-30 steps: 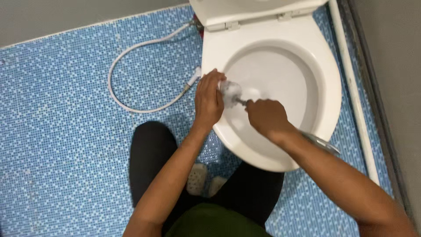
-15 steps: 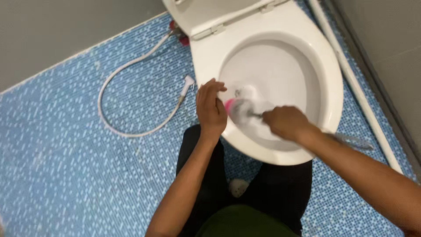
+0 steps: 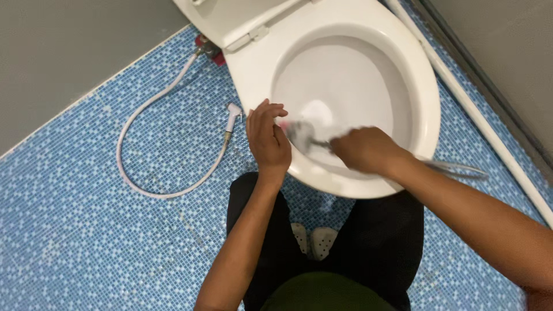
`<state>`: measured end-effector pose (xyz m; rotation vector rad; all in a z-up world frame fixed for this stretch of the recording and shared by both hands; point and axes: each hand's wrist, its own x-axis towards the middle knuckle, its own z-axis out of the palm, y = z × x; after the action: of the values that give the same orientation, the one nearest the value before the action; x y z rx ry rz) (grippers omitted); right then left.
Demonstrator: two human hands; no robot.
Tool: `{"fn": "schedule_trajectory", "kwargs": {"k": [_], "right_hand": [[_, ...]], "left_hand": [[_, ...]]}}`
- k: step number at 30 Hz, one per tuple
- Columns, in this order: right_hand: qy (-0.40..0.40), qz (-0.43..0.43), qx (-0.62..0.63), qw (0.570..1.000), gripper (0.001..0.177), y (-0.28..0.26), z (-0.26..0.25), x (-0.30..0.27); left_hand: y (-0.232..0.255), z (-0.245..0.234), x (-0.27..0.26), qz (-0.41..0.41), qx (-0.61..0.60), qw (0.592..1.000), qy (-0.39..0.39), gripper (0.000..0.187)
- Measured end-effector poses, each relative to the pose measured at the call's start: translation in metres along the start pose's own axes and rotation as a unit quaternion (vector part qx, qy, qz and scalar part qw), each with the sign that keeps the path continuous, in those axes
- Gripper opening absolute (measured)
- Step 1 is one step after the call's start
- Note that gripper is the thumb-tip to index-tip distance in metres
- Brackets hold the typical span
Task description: The person scrubs the inside of a white toilet bowl using a pink and white toilet brush. They repeatedly scrub the rim and sides of the bowl with a soapy brush, maintaining a squatting position throughout the task.
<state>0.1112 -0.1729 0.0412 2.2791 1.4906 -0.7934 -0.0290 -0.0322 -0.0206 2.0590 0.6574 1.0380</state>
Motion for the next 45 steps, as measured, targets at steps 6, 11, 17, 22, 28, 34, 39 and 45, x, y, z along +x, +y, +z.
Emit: {"fn": "schedule_trajectory", "kwargs": {"k": [6, 11, 17, 22, 28, 34, 39, 45], "right_hand": [[0.001, 0.057, 0.143, 0.988, 0.032, -0.003, -0.005, 0.022], [-0.041, 0.008, 0.107, 0.993, 0.030, 0.007, 0.000, -0.019], [0.042, 0.021, 0.056, 0.997, 0.027, -0.004, -0.014, 0.049], [-0.086, -0.042, -0.038, 0.995, 0.027, 0.046, 0.009, 0.006], [-0.052, -0.034, -0.078, 0.995, 0.022, 0.079, 0.043, 0.096], [0.007, -0.079, -0.136, 0.988, 0.021, 0.091, 0.094, 0.154], [-0.084, -0.165, -0.218, 0.958, 0.046, 0.112, 0.043, 0.083], [0.060, -0.256, -0.187, 0.946, 0.021, 0.087, 0.016, 0.052]], "left_hand": [[-0.006, 0.001, -0.005, 0.011, -0.008, 1.000, -0.002, 0.038], [-0.003, 0.003, -0.004, 0.022, 0.014, 0.999, -0.026, 0.038], [-0.002, 0.000, 0.001, 0.017, -0.006, 1.000, -0.014, 0.037], [0.002, 0.001, -0.001, 0.003, 0.003, 1.000, -0.028, 0.039], [0.007, 0.002, 0.002, -0.008, 0.014, 0.999, -0.030, 0.031], [0.011, 0.007, 0.002, -0.038, 0.045, 0.998, -0.037, 0.021], [0.016, 0.007, -0.002, -0.061, 0.067, 0.995, -0.033, 0.017], [0.052, 0.027, -0.031, -0.089, 0.133, 0.987, 0.003, 0.017]]}}
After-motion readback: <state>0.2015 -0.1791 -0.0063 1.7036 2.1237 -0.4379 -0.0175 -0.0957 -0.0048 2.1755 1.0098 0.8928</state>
